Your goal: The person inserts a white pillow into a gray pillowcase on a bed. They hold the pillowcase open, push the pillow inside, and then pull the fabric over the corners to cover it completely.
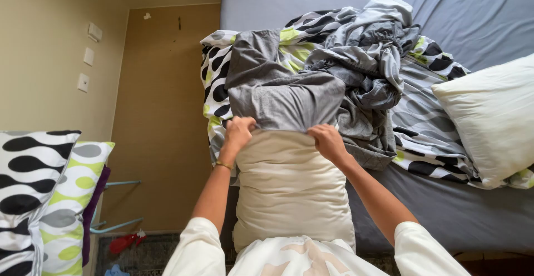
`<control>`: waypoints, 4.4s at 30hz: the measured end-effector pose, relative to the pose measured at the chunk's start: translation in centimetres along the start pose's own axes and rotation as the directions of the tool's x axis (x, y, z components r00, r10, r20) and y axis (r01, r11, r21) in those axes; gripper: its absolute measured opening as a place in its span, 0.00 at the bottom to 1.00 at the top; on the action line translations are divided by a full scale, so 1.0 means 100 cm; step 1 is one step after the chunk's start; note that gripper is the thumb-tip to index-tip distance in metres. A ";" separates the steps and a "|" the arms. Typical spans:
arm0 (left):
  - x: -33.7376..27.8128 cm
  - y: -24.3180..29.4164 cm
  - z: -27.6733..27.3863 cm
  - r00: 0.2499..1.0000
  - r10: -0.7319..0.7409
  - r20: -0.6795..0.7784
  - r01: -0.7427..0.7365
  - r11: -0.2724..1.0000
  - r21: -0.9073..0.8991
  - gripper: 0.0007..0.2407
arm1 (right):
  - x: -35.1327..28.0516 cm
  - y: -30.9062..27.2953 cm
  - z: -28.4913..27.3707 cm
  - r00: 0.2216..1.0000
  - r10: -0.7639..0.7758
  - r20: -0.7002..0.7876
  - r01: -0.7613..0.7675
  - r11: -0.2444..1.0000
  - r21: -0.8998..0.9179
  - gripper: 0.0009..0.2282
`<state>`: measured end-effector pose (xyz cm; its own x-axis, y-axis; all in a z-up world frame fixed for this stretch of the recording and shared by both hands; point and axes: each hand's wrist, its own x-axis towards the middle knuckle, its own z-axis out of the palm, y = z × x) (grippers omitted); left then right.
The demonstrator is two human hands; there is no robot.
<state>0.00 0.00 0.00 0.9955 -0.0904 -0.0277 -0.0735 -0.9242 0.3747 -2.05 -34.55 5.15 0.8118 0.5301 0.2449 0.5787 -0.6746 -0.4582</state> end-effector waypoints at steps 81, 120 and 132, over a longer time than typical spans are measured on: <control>0.038 0.076 0.044 0.952 0.232 -0.197 -0.223 0.972 0.067 0.03 | -0.034 0.073 -0.009 0.855 0.161 0.492 -0.379 0.842 0.384 0.09; -0.108 0.068 -0.010 0.981 -0.195 -0.004 0.159 0.813 -0.561 0.14 | -0.037 -0.190 0.020 0.840 0.538 0.075 -0.466 0.643 0.608 0.09; -0.047 0.082 -0.051 0.796 -0.046 -0.603 -0.108 0.970 -0.217 0.13 | -0.031 -0.158 0.002 0.819 0.533 0.213 -0.545 0.605 0.581 0.11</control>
<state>-5.01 -5.29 7.90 0.8321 0.1943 0.5195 -0.1662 -0.8062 0.5678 -13.76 -25.43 11.47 0.9567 0.1841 -0.2257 -0.1372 -0.3986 -0.9068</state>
